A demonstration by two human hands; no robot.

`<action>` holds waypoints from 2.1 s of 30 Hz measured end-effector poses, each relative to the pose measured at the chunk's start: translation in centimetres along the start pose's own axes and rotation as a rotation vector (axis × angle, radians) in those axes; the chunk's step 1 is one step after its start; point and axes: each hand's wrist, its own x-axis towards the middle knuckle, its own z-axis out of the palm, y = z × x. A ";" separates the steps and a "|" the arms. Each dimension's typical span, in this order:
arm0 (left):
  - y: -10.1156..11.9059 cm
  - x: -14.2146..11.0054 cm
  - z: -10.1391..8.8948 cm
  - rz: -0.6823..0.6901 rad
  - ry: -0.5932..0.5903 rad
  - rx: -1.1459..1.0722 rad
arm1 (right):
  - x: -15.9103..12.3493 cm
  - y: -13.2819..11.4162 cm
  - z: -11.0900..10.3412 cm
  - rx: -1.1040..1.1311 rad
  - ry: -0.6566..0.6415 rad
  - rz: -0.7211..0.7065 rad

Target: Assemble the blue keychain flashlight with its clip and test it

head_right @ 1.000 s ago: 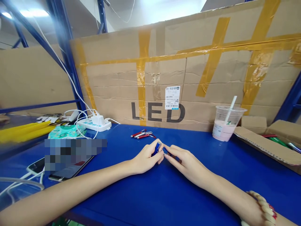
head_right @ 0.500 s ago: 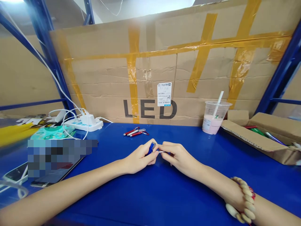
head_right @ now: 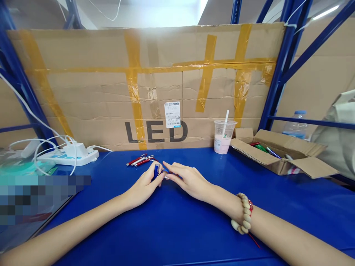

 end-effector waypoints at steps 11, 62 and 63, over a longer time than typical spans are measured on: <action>-0.5 0.2 0.1 -0.088 0.010 0.045 | -0.1 -0.8 -0.4 -0.109 -0.133 0.050; 0.2 -0.1 0.0 0.001 -0.036 0.111 | 0.4 0.1 0.1 0.327 0.302 0.353; 0.2 -0.1 0.0 -0.001 -0.037 0.127 | 0.4 0.0 0.0 0.369 0.335 0.357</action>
